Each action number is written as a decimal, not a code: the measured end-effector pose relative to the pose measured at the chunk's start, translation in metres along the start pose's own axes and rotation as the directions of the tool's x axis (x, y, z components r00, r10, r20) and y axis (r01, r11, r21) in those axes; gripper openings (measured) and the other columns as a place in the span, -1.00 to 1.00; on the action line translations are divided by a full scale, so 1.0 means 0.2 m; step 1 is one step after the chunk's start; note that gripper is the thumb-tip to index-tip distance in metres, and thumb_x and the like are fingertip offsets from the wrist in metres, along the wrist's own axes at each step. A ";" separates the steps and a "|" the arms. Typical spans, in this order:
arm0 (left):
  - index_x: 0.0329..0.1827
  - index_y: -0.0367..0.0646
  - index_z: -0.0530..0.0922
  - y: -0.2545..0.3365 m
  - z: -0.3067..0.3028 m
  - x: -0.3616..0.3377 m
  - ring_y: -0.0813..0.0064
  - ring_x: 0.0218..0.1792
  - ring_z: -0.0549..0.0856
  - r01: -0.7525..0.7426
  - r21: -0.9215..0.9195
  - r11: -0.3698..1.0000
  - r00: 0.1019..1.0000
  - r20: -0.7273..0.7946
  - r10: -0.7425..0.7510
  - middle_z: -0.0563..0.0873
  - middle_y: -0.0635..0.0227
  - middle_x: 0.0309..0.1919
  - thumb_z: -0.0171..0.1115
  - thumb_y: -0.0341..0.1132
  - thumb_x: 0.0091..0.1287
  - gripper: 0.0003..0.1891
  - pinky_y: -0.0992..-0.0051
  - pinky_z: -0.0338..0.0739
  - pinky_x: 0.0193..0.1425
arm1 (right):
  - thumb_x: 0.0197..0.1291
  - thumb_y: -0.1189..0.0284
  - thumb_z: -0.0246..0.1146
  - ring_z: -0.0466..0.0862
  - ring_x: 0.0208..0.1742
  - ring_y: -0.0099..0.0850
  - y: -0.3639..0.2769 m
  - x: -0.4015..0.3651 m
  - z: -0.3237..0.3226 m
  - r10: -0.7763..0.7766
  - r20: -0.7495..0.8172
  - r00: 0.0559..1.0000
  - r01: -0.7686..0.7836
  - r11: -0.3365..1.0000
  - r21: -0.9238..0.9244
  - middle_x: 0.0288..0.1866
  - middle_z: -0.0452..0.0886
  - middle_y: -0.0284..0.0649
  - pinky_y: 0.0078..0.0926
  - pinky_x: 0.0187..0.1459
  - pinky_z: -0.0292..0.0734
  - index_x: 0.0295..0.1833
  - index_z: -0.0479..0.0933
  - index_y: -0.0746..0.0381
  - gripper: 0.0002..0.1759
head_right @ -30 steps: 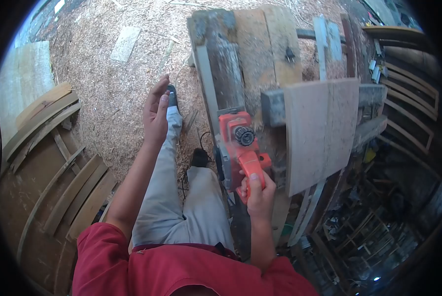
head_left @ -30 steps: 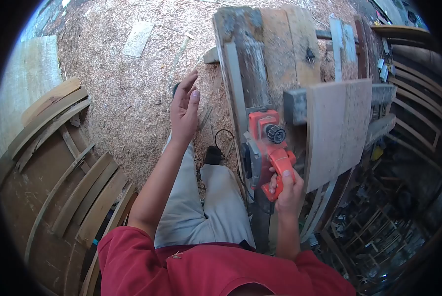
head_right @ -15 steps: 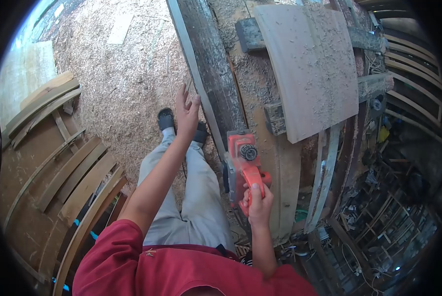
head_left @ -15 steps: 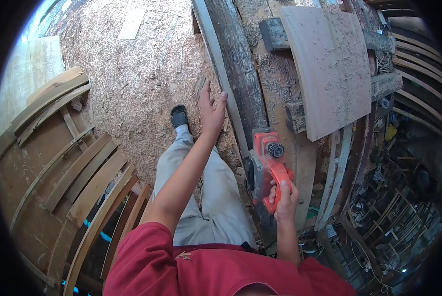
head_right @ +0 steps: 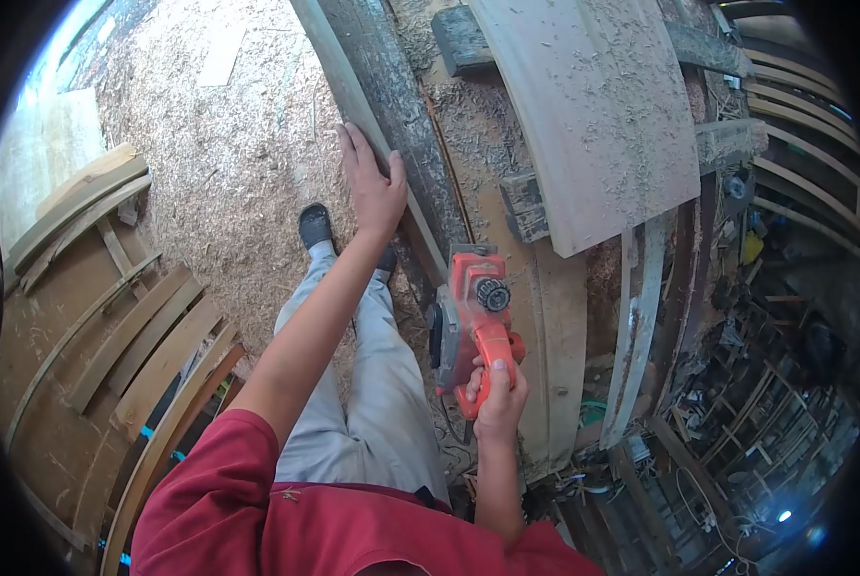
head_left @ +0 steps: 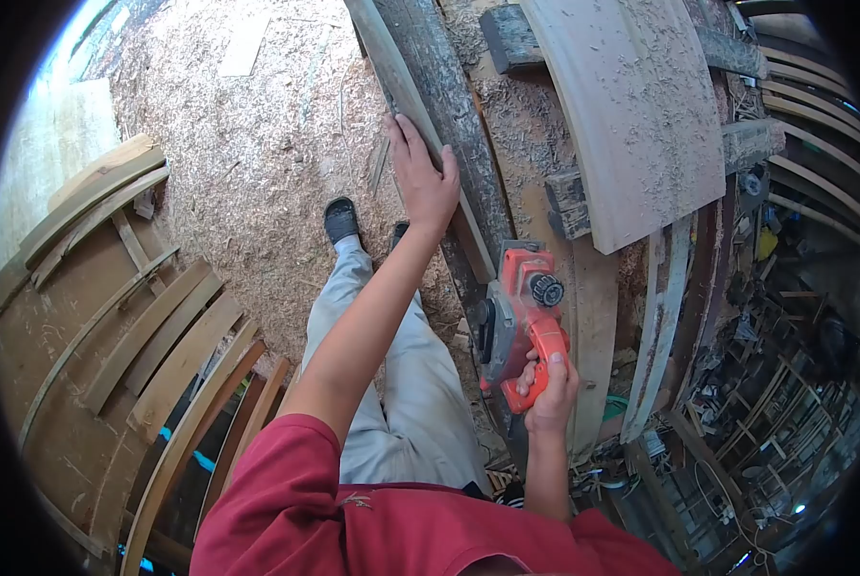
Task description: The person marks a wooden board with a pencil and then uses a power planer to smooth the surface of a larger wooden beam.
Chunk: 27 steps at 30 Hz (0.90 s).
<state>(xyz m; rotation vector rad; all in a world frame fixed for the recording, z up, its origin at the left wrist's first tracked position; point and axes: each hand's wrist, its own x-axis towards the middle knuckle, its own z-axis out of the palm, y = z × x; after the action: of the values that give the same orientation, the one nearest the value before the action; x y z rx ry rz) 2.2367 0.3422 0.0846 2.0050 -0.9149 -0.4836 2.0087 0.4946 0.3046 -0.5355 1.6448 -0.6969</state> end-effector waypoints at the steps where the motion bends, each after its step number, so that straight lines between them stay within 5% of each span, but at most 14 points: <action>1: 0.78 -0.26 -0.12 0.03 0.00 0.02 -0.22 0.71 0.03 -0.016 0.033 0.999 1.000 -0.002 0.016 -0.06 -0.25 0.73 0.27 -0.26 0.49 -0.07 0.05 0.01 0.75 | 0.55 0.16 0.14 0.47 -0.56 -0.57 0.00 0.00 0.00 -0.006 -0.007 1.000 0.005 1.000 -0.010 -0.48 0.50 -0.29 -0.56 -0.52 0.41 -0.02 0.57 0.40 -0.56; 4: 0.79 -0.22 -0.11 0.08 0.02 0.03 -0.22 0.72 0.00 0.044 0.179 0.983 0.999 0.017 -0.048 -0.11 -0.22 0.74 0.30 -0.25 0.46 -0.04 0.02 0.01 0.74 | 0.55 0.12 0.12 0.45 -0.61 -0.53 0.01 0.00 0.00 -0.011 -0.023 1.000 0.010 0.999 -0.032 -0.54 0.48 -0.29 -0.54 -0.53 0.40 -0.05 0.55 0.39 -0.53; 13: 0.75 -0.35 -0.08 0.04 0.03 0.02 -0.19 0.72 0.02 0.080 0.007 0.997 0.996 -0.038 -0.080 -0.08 -0.18 0.74 0.47 0.02 0.38 0.12 0.01 0.05 0.73 | 0.54 0.15 0.16 0.45 -0.57 -0.60 0.03 -0.02 -0.03 0.019 -0.034 0.999 -0.018 0.999 0.029 -0.51 0.50 -0.32 -0.57 -0.52 0.39 -0.05 0.57 0.38 -0.57; 22: 0.43 -0.28 0.22 0.01 0.05 -0.01 -0.34 0.65 0.11 0.088 -0.100 0.991 0.987 -0.128 -0.100 -0.01 -0.23 0.64 0.48 0.13 0.37 -0.14 -0.05 0.21 0.64 | 0.54 0.15 0.16 0.46 -0.56 -0.59 0.06 0.00 -0.07 -0.002 -0.053 0.999 0.005 0.998 0.057 -0.52 0.49 -0.33 -0.56 -0.53 0.38 -0.04 0.56 0.37 -0.57; 27: 0.43 -0.22 0.26 0.00 0.07 -0.01 -0.31 0.65 0.13 0.102 -0.131 0.986 0.985 -0.122 -0.118 0.07 -0.24 0.62 0.05 0.11 0.64 -0.40 -0.07 0.20 0.63 | 0.53 0.14 0.17 0.47 -0.55 -0.59 0.06 -0.02 -0.11 -0.010 -0.041 0.999 0.013 0.998 0.059 -0.51 0.50 -0.32 -0.57 -0.51 0.40 -0.03 0.56 0.39 -0.56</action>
<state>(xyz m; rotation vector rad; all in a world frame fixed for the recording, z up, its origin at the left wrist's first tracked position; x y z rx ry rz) 2.2262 0.3353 0.0764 1.9554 -0.6803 -0.4543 1.9884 0.5088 0.3018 -0.4917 1.6547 -0.7668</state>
